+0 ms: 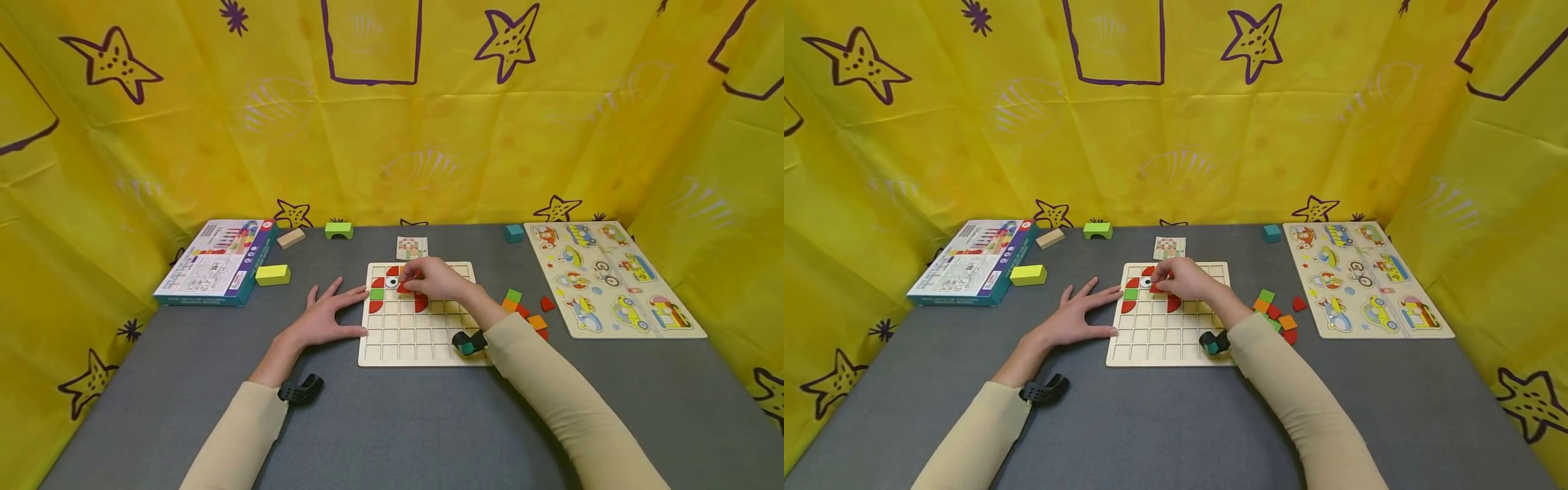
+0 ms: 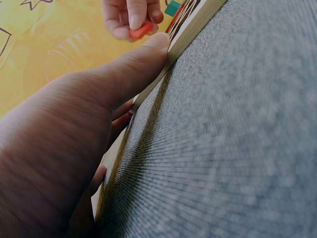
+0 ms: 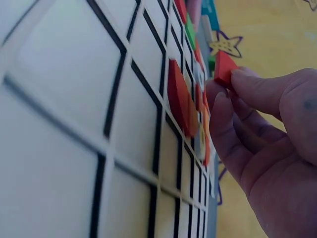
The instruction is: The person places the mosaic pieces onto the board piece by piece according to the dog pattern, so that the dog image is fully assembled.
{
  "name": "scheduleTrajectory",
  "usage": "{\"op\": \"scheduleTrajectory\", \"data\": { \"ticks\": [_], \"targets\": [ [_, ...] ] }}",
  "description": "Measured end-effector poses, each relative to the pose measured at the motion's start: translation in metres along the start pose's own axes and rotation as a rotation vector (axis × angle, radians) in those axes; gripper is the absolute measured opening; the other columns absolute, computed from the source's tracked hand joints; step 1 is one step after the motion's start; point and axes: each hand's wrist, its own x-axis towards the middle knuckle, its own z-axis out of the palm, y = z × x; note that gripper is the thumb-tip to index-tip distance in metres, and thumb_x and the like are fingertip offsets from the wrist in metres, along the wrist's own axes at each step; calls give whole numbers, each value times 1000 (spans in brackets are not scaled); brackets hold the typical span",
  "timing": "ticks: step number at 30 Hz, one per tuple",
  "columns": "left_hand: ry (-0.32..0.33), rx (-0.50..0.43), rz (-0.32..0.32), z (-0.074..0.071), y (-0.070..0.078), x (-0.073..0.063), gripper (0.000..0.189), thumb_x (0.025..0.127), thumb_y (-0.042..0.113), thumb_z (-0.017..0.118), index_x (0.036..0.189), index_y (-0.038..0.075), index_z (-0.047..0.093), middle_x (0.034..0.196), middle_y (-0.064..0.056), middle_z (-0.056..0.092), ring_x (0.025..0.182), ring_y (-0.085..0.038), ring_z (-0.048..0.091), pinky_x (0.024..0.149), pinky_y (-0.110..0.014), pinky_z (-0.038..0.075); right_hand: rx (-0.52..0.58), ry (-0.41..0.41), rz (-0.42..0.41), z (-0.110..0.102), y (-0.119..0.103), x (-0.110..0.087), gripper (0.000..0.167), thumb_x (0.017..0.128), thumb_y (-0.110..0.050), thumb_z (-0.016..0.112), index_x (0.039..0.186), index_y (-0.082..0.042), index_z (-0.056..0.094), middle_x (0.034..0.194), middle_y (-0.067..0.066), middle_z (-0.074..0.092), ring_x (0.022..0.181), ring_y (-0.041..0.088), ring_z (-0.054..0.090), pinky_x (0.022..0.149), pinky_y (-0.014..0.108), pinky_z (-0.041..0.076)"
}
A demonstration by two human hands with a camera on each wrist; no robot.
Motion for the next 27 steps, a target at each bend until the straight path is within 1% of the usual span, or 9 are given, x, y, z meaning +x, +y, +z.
{"op": "scheduleTrajectory", "data": {
  "ticks": [3,7,10,13,20,27],
  "targets": [
    [-1,2,-6,0,0,0,83,84,59,75,153,23,48,160,4,37,152,-40,6,109,-70,-12,-18,-3,-5,6,-5,5,6,97,-8,68,102,-7,71,95,2,68,84,20,56,77,32,46],
    [1,-1,-6,0,0,0,82,84,59,75,153,24,48,160,4,38,152,-39,6,109,-70,-11,-46,-12,-34,13,-10,10,7,96,-6,68,102,-6,72,96,1,69,87,19,58,82,33,48],
    [3,-2,-3,0,0,0,82,84,58,76,153,23,48,160,5,38,152,-39,6,110,-70,-11,-84,-20,-66,17,-13,14,6,96,-4,68,101,-5,72,94,1,69,88,18,60,86,33,49],
    [9,0,-2,0,1,1,82,84,58,76,153,23,48,159,5,38,152,-38,6,110,-69,-11,-127,-29,-87,19,-14,17,6,96,-3,68,99,-5,72,93,2,69,89,18,60,86,33,50],
    [16,0,8,-1,1,0,81,84,57,76,152,22,49,159,5,39,152,-39,7,110,-69,-11,-204,-40,-112,21,-15,18,5,96,-3,68,97,-6,73,93,2,67,86,18,59,83,32,50],
    [4,-7,-11,-1,2,-1,82,84,58,76,153,23,49,159,5,38,153,-38,6,110,-69,-11,-271,-34,-151,23,-14,17,8,95,-6,70,101,-5,77,100,4,65,94,20,60,89,33,50]
  ]
}}
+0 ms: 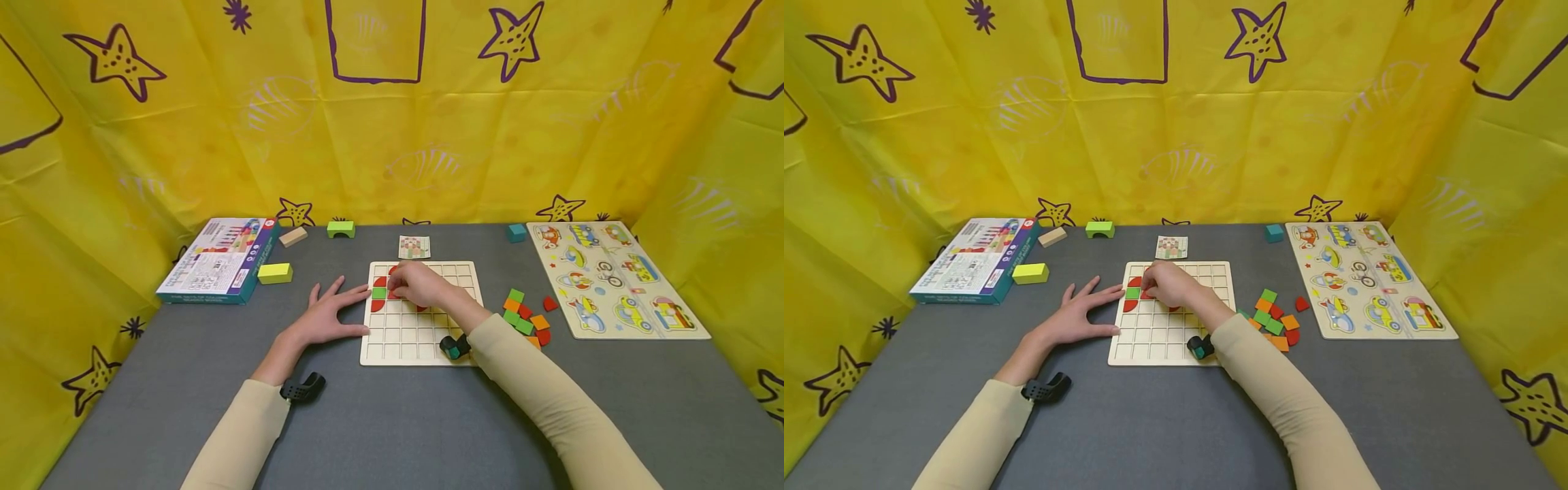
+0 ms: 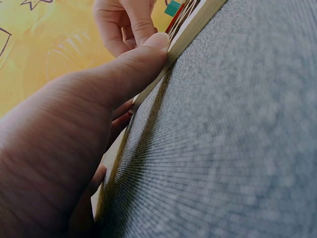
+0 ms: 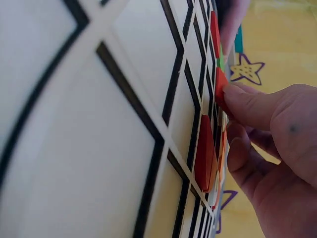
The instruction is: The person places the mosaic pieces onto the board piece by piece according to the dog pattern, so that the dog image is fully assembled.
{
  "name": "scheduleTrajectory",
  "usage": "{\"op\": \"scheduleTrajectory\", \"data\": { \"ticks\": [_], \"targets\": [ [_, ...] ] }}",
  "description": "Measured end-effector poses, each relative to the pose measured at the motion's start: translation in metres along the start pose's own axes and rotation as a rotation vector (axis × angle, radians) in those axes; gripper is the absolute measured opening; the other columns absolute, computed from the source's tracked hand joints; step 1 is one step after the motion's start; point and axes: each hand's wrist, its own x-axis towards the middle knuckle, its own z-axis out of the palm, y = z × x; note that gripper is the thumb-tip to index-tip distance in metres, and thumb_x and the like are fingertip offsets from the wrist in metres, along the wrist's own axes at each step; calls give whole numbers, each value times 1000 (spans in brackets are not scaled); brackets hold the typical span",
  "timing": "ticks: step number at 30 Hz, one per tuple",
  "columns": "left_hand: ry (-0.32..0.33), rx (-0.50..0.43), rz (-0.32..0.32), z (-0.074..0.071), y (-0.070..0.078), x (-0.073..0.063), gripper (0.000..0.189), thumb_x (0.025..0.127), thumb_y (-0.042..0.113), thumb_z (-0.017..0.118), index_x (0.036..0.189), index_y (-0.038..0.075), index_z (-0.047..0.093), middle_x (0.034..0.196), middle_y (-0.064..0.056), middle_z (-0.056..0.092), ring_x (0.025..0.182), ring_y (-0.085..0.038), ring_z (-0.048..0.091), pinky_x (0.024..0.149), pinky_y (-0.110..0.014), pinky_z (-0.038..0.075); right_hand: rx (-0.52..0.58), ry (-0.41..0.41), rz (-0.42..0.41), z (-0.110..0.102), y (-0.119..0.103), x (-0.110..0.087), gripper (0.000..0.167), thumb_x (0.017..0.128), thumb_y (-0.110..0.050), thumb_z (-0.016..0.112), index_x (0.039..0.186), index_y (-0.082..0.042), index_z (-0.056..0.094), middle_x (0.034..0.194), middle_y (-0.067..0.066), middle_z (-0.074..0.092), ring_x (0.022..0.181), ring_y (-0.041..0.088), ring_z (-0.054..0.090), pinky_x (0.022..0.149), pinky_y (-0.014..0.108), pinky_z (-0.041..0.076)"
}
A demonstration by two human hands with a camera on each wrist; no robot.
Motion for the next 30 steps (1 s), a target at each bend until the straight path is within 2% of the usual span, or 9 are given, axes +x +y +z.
{"op": "scheduleTrajectory", "data": {
  "ticks": [7,10,16,23,30],
  "targets": [
    [-2,-5,-4,-1,2,0,83,83,58,77,153,23,48,159,4,38,152,-39,6,110,-69,-11,4,1,-39,-1,0,-3,11,95,-4,70,102,-5,78,100,4,69,98,21,63,92,35,49],
    [0,-5,-4,0,1,1,83,83,58,77,153,23,48,159,5,38,152,-38,6,110,-68,-12,30,9,-12,-3,2,-5,12,95,-5,70,104,-6,78,101,4,69,97,20,62,91,35,50],
    [2,-1,-4,1,0,1,83,83,58,76,153,23,49,159,4,39,152,-38,6,110,-69,-12,149,43,71,-11,9,-16,14,95,-11,72,108,-7,76,100,1,69,89,18,61,82,34,51],
    [-2,-5,7,1,0,2,83,83,58,76,153,23,48,159,3,39,152,-39,6,110,-68,-12,236,82,106,-28,22,-43,21,96,-13,72,114,-4,73,104,3,69,94,22,62,81,38,52],
    [1,7,12,1,-1,1,83,83,59,76,153,23,48,160,4,38,153,-38,5,110,-68,-12,250,112,168,-41,39,-77,22,95,-15,73,115,-5,73,102,4,67,92,23,61,77,38,51]
  ]
}}
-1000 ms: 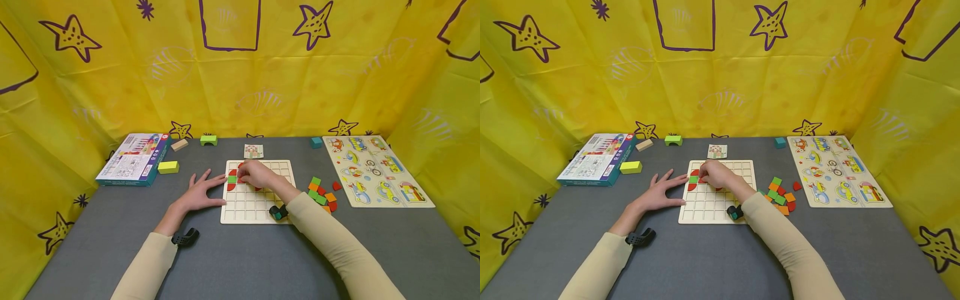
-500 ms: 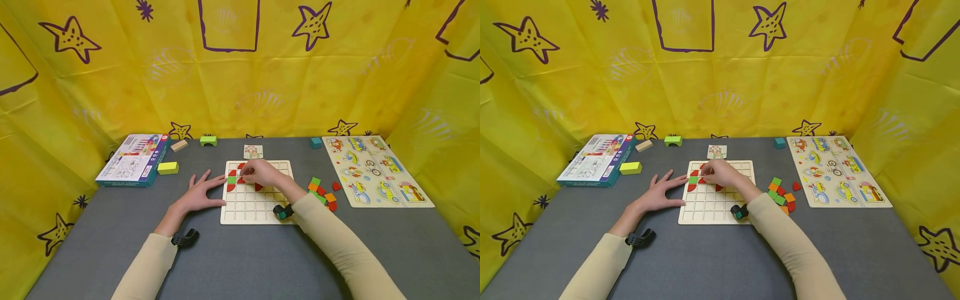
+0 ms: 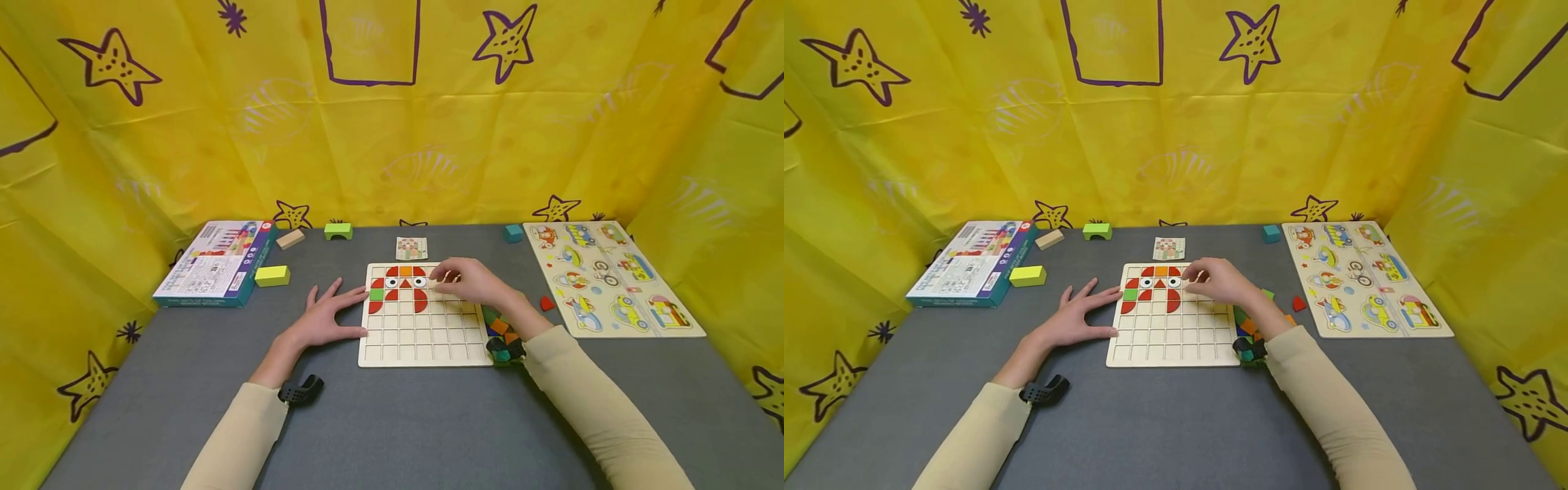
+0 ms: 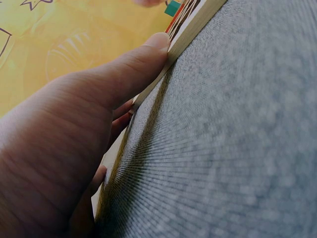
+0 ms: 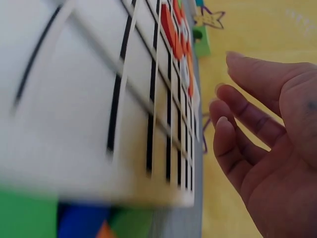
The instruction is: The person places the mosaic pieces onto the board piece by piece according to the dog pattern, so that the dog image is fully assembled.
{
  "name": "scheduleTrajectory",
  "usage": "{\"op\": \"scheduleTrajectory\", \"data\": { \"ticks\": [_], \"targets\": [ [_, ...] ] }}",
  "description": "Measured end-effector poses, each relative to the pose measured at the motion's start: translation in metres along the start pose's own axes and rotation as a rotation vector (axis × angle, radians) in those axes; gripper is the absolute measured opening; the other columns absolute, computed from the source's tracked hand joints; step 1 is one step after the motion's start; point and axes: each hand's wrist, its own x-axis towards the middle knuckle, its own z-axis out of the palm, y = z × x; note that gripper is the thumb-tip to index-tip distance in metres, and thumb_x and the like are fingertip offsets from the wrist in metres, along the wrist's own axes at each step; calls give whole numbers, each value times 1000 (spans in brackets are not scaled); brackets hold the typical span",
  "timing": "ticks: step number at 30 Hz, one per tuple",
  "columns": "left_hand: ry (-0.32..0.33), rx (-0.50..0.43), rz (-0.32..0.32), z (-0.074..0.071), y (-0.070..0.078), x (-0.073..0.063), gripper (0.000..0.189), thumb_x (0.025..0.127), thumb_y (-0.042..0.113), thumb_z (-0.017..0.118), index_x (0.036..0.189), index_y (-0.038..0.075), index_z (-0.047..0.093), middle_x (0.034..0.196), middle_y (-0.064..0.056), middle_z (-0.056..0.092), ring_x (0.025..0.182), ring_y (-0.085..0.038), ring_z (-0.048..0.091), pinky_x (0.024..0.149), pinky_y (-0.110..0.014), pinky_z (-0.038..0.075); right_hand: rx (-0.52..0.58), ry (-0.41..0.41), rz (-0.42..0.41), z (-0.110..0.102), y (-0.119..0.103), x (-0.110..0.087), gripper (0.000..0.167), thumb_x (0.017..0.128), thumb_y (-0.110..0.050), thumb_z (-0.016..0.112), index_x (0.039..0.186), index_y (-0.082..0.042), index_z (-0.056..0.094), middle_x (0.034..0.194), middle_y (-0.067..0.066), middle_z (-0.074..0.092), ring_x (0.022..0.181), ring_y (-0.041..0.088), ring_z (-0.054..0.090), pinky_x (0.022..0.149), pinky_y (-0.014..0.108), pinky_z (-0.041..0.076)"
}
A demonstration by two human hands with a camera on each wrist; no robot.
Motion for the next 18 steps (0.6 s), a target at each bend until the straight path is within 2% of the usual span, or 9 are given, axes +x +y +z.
{"op": "scheduleTrajectory", "data": {
  "ticks": [10,18],
  "targets": [
    [-4,-16,-5,1,-2,-2,83,83,59,76,153,23,48,159,3,39,152,-39,6,111,-68,-12,-31,50,51,-23,22,-36,23,94,-13,74,115,-2,72,97,4,67,87,23,61,78,40,51],
    [1,-9,6,1,-2,0,83,83,59,76,153,23,48,160,5,38,152,-38,5,110,-68,-11,-40,80,101,-45,41,-67,24,94,-16,74,114,-2,72,104,6,69,91,24,62,80,41,52]
  ]
}}
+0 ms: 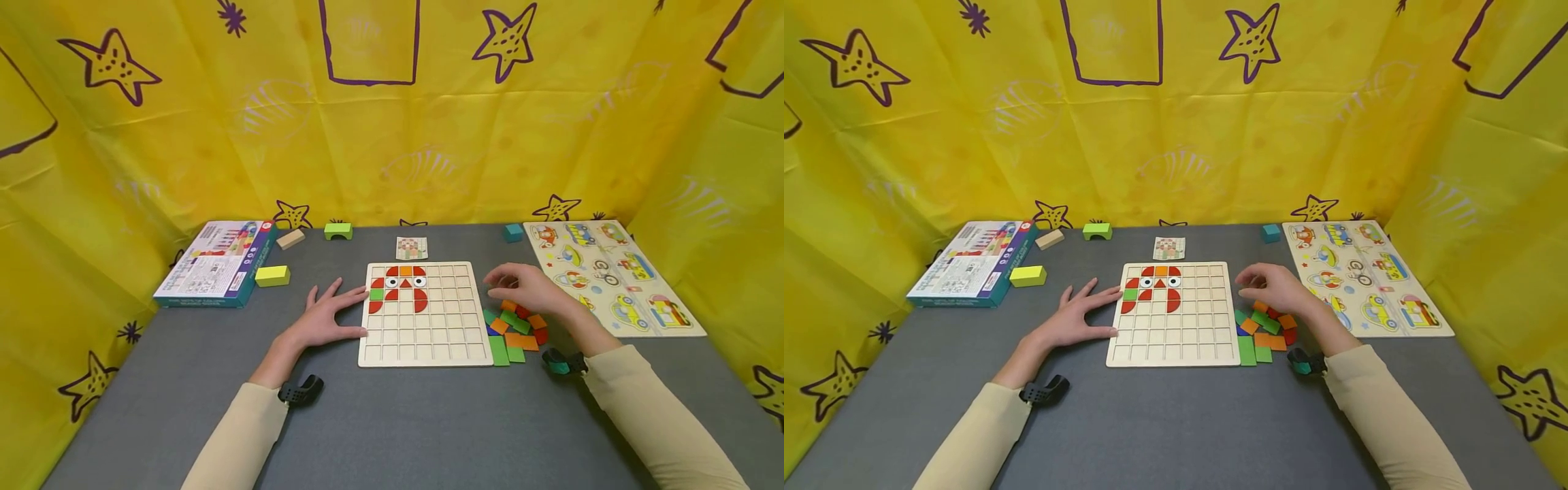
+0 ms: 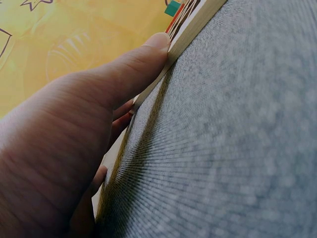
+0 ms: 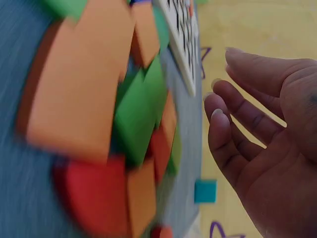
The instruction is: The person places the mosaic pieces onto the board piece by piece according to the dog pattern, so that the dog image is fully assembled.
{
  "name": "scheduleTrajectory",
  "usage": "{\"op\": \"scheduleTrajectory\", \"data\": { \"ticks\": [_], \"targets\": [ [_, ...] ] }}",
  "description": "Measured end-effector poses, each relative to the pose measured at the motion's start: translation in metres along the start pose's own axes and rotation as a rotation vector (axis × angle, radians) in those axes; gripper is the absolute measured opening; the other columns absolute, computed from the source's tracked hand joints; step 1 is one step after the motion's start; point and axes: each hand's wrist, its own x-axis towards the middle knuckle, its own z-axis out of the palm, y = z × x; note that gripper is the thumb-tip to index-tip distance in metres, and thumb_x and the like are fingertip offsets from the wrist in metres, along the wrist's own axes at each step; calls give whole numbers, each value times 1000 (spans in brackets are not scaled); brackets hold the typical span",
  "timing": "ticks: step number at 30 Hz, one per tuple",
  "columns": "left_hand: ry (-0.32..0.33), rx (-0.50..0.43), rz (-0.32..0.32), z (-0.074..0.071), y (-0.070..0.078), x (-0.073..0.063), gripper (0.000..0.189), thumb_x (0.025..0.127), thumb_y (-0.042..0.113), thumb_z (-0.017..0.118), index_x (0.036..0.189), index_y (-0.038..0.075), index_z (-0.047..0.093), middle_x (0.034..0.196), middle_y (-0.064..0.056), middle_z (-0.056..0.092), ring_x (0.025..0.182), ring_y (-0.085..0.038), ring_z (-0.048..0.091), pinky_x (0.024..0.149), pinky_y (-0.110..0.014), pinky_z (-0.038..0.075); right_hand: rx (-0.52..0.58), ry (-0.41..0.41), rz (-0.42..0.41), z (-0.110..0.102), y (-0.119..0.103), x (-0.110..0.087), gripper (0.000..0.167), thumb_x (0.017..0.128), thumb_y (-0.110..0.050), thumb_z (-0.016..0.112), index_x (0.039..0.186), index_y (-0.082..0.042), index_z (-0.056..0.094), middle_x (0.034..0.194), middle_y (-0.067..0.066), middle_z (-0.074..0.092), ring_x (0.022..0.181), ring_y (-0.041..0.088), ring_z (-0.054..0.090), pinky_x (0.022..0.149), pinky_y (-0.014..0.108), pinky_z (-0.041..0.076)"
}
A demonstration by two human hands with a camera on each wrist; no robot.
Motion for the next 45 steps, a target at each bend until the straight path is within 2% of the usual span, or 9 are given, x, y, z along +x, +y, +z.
{"op": "scheduleTrajectory", "data": {
  "ticks": [8,14,20,29,37,45],
  "targets": [
    [-7,-3,-11,-1,2,0,83,83,58,76,153,22,48,160,4,37,152,-39,5,110,-68,-12,-47,16,0,-21,21,-25,23,95,-10,72,114,1,70,105,10,69,91,25,63,77,40,52],
    [-11,-10,-17,-2,3,-1,83,84,58,75,154,23,47,160,4,37,152,-39,5,110,-68,-13,-41,5,43,-35,32,-39,25,95,-11,73,116,2,68,105,10,68,89,24,63,72,31,53],
    [-15,-11,-18,-1,2,0,84,84,58,75,154,23,47,160,4,36,152,-39,4,110,-68,-13,-65,-15,84,-44,41,-47,25,94,-9,73,115,3,68,102,8,68,89,24,62,73,28,51],
    [-15,-7,-11,0,1,2,84,84,60,75,154,23,46,160,4,36,152,-39,4,110,-67,-13,-159,-53,69,-46,49,-50,25,89,-8,78,110,3,71,100,7,68,87,22,60,73,34,50],
    [-11,-6,-15,0,1,1,84,84,58,75,154,23,47,160,3,37,152,-40,5,110,-67,-13,-233,-80,35,-44,49,-42,21,88,-3,77,107,5,72,97,6,69,84,22,59,76,42,50],
    [-13,-8,-15,-1,3,0,83,84,58,75,154,22,47,160,2,37,152,-40,5,110,-68,-13,-219,-96,24,-40,46,-35,20,87,-3,78,104,4,70,94,5,70,83,23,63,79,46,52]
  ]
}}
